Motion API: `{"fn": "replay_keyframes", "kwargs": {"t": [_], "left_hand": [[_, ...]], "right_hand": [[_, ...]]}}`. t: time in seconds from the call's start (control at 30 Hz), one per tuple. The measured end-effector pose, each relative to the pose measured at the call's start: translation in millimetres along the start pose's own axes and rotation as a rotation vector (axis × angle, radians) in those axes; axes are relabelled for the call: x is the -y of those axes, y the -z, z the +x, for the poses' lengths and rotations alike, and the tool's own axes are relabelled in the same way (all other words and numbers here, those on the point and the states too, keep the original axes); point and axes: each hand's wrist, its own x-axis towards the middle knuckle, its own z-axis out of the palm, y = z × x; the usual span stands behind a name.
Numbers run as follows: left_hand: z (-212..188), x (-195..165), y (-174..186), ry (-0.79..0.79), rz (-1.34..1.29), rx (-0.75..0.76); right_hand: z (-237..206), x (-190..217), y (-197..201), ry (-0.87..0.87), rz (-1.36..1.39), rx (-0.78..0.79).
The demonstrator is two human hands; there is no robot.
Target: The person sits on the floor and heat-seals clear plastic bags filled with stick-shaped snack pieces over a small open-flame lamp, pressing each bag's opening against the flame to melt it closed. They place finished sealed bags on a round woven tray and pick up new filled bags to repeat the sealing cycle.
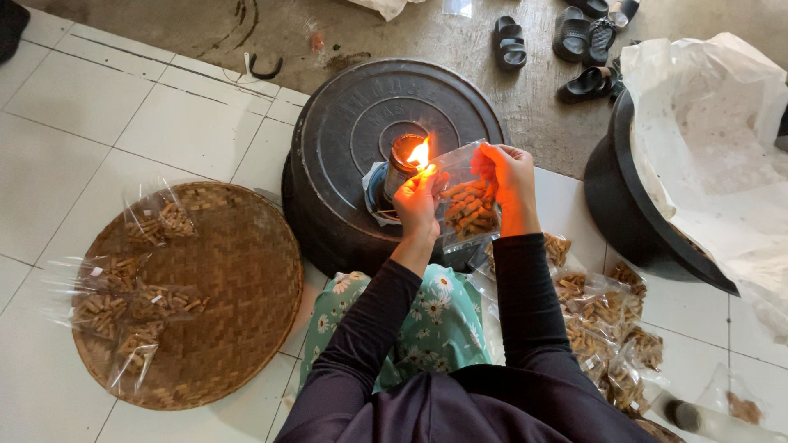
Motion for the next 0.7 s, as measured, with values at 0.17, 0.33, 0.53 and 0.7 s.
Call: {"fn": "replay_keyframes", "kwargs": {"t": [0.17, 0.33, 0.53, 0.7], "left_hand": [[-5, -6, 7, 0.002, 0.021, -0.010], [-5, -7, 14, -0.009, -0.019, -0.033], [-3, -12, 22, 0.013, -0.047, -0.063], [-5, -21, 28, -0.004, -0.065, -0.054]], "right_hand": [[0, -1, -6, -0.005, -0.032, 0.010], [-1, -2, -14, -0.008, -0.025, 0.032], [-6, 1, -27, -0.006, -0.037, 0.045], [-8, -2, -36, -0.034, -0.082, 0.047]]}}
